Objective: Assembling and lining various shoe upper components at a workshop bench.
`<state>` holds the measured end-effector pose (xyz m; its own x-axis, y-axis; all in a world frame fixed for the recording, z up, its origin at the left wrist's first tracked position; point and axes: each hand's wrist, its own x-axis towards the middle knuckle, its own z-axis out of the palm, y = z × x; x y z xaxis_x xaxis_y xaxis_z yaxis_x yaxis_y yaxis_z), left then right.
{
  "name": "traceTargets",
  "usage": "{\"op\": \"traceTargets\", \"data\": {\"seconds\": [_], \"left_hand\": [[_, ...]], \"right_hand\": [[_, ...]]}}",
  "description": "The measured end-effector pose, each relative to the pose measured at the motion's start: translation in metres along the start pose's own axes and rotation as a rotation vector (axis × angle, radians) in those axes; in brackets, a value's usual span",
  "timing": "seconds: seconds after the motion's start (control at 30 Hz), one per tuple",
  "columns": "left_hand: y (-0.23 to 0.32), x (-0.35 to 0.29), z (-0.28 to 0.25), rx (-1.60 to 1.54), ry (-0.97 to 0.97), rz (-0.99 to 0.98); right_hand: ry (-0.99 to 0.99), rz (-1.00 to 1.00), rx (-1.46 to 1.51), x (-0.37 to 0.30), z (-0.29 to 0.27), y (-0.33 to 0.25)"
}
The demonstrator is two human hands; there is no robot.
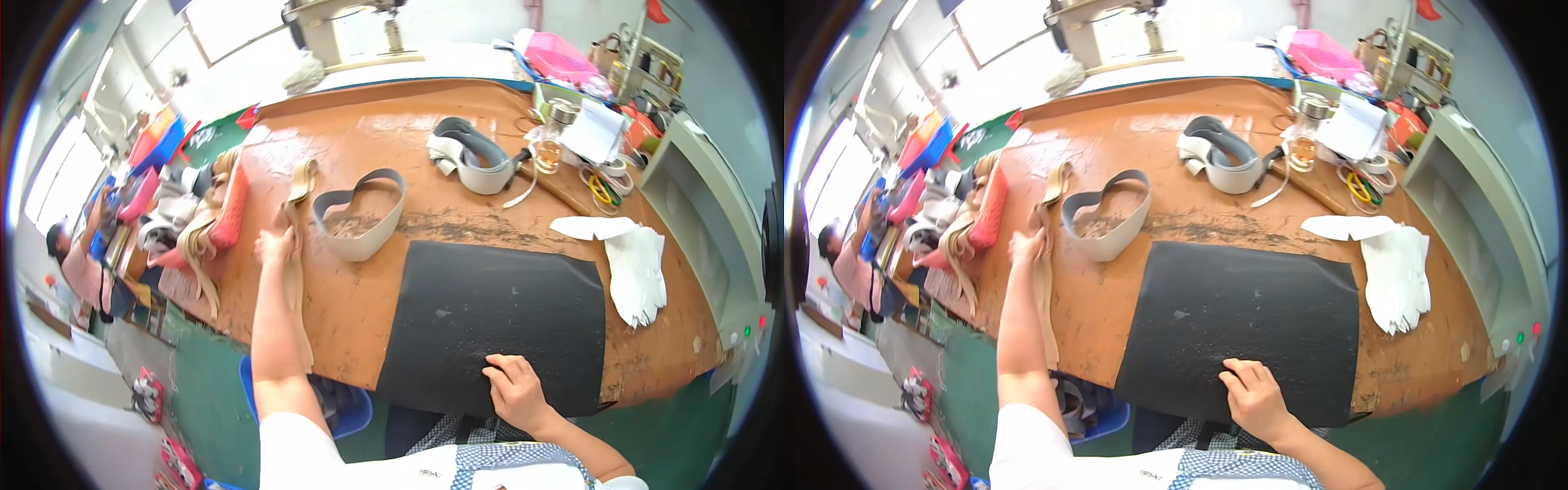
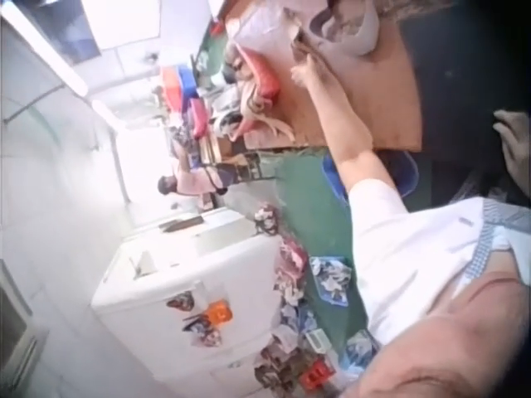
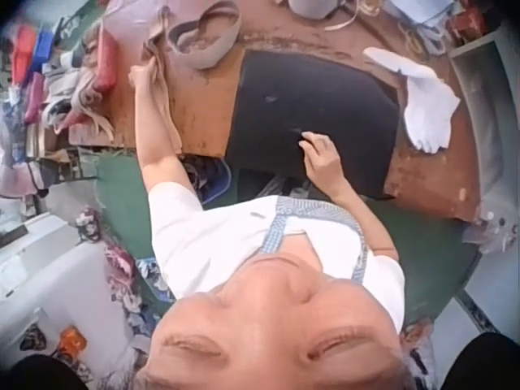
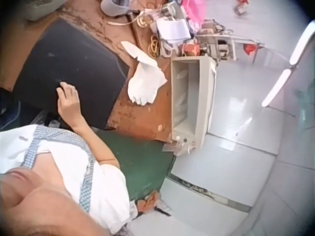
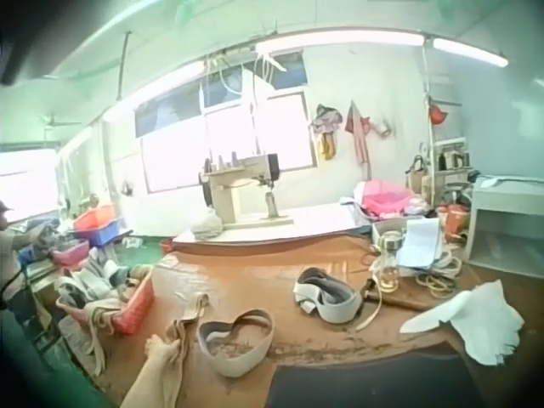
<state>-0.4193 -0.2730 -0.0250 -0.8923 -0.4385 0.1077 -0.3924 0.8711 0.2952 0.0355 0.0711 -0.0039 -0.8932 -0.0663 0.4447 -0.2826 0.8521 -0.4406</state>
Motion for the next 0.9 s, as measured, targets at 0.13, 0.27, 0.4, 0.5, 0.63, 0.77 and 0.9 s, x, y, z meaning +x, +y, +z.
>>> {"op": "traceTargets", "data": {"seconds": [0.13,0.27,0.4,0.5,0.63,0.77,0.9], "left_hand": [[-0.005,0.026,0.011,-0.179,-0.093,0.154],[-0.029,0.073,0.003,-0.113,0.004,0.289],[-0.015,0.065,0.051,-0.024,0.010,0.492],[-0.042,0.082,0.048,-0.079,0.023,0.611],[-0.036,0.102,0.034,-0.096,-0.041,0.658],[0.001,0.062,0.055,-0.143,-0.228,0.660],[0.013,0.042,0.039,-0.160,-0.342,0.609]], "right_hand": [[-0.028,0.065,0.033,0.000,-0.005,0.002],[0.058,0.094,0.213,-0.001,-0.013,0.003],[0.004,0.227,0.903,0.027,-0.034,0.010],[-0.106,-0.056,1.627,0.060,-0.099,-0.022],[0.114,-0.222,1.936,0.049,-0.170,-0.070],[0.129,-0.322,1.969,0.057,-0.190,-0.064],[-0.063,-0.132,1.929,0.043,-0.198,-0.065]]}}
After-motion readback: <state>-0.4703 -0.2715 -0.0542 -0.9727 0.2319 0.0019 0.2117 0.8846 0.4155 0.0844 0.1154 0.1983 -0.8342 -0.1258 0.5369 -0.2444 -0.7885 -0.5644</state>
